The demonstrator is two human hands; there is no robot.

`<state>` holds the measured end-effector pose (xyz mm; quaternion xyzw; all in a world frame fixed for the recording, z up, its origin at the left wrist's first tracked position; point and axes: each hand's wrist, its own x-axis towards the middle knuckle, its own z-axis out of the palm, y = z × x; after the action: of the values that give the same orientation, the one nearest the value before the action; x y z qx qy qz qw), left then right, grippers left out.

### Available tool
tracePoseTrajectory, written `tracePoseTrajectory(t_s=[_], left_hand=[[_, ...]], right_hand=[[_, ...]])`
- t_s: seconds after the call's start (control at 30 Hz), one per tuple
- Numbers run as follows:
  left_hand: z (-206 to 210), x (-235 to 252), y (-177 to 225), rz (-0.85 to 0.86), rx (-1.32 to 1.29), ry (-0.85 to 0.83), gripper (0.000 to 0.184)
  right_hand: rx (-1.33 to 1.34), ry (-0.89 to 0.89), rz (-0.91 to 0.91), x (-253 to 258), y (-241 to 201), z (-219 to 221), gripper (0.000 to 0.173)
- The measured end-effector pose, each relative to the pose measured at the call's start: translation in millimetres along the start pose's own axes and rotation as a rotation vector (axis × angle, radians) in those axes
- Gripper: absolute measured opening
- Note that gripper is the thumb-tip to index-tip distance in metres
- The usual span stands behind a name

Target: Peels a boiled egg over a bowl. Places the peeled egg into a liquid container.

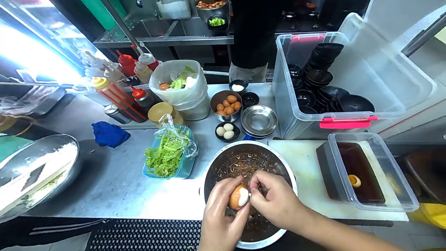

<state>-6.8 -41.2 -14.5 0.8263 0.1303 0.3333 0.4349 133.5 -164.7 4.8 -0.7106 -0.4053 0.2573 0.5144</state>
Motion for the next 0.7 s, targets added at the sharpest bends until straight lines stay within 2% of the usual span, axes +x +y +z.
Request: tracePoseTrajectory(t_s=[0.1,0.17,0.23,0.37,0.5,0.57,0.7], left_hand=[[-5.3,2.1,0.8,-0.116,-0.173,-0.021,0.058],[-8.5,5.0,2.6,-0.201,-0.352,-0.044,0.068],[-10.0,6.9,2.9,-0.237,-0.457,-0.063,0.071],[-10.5,8.1,0.3,-0.220,-0.492,-0.096,0.062],[-11.1,7.5,-0.2,-0.230,-0.477,-0.107,0.061],[-11.1,6.4,-0.7,-0.237,-0.451,-0.103,0.061],[-11.6,4.9,-3.1,-0.227,-0.386,-0.124,0.061]], right_hand=[[0.055,-0.016,0.098,3.0,1.1,-3.1,0.007],[0.100,-0.018,0.115,4.1,0.1,-4.3,0.008],[0.143,-0.025,0.087,3.9,-1.9,-5.0,0.012],[0.199,-0.019,-0.015,3.1,-2.7,-5.7,0.029],[0.278,-0.081,-0.010,2.7,-6.5,-6.1,0.022],[0.264,-0.111,-0.033,3.4,-4.8,-4.8,0.026],[0.202,-0.075,-0.035,2.7,-3.3,-2.7,0.022]])
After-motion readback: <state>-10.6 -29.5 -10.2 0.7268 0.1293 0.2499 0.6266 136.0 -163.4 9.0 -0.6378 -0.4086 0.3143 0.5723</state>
